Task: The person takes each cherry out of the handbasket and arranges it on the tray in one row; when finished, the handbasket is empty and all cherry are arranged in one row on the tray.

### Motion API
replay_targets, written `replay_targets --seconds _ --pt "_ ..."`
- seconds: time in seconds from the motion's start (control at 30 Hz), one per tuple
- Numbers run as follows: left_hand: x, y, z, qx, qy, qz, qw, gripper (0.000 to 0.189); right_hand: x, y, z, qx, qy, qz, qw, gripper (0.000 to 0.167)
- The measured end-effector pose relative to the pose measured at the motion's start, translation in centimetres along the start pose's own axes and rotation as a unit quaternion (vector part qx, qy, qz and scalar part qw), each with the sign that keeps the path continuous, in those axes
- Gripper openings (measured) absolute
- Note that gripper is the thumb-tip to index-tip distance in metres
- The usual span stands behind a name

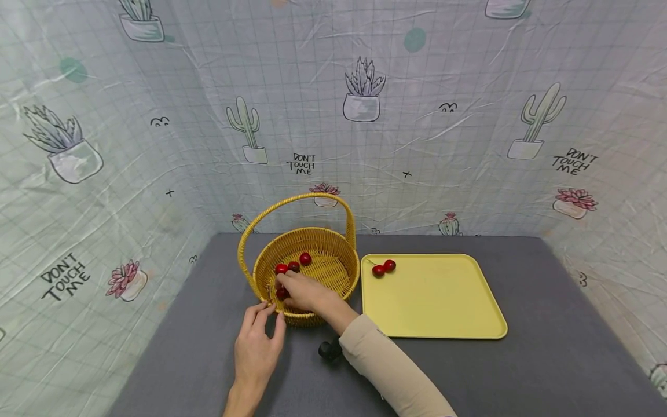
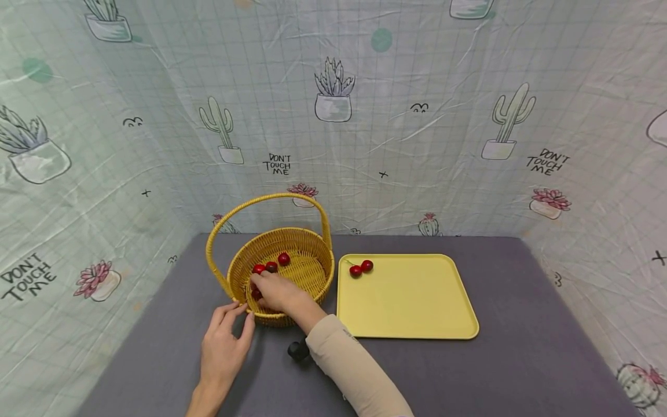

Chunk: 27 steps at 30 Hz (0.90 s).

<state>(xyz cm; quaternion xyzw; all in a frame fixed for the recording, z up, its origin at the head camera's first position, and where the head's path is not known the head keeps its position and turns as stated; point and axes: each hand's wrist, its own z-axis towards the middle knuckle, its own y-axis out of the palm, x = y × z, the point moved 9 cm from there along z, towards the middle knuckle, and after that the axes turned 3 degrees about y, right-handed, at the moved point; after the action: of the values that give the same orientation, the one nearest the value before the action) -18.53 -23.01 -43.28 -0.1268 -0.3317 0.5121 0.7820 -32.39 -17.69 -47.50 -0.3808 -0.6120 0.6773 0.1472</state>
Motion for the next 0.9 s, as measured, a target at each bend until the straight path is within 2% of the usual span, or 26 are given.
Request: replay_targets --seconds 0.37,0.67,0.9 --pt "0.1 0.0 0.0 -0.001 -0.005 0.001 1.0000 0.021 0.1 -0.4 0.0 0.017 0.009 0.011 0.9998 0.030" --pt "0.2 0.0 0.0 0.002 0.000 0.000 1.0000 0.021 -0.1 -1.5 -0.9 0.038 -0.008 0.045 0.9982 0.034" --pt "0.1 0.0 -0.1 0.002 0.000 -0.002 1.0000 0.021 0.1 -2.6 -1.7 0.057 -0.005 0.074 0.9956 0.037"
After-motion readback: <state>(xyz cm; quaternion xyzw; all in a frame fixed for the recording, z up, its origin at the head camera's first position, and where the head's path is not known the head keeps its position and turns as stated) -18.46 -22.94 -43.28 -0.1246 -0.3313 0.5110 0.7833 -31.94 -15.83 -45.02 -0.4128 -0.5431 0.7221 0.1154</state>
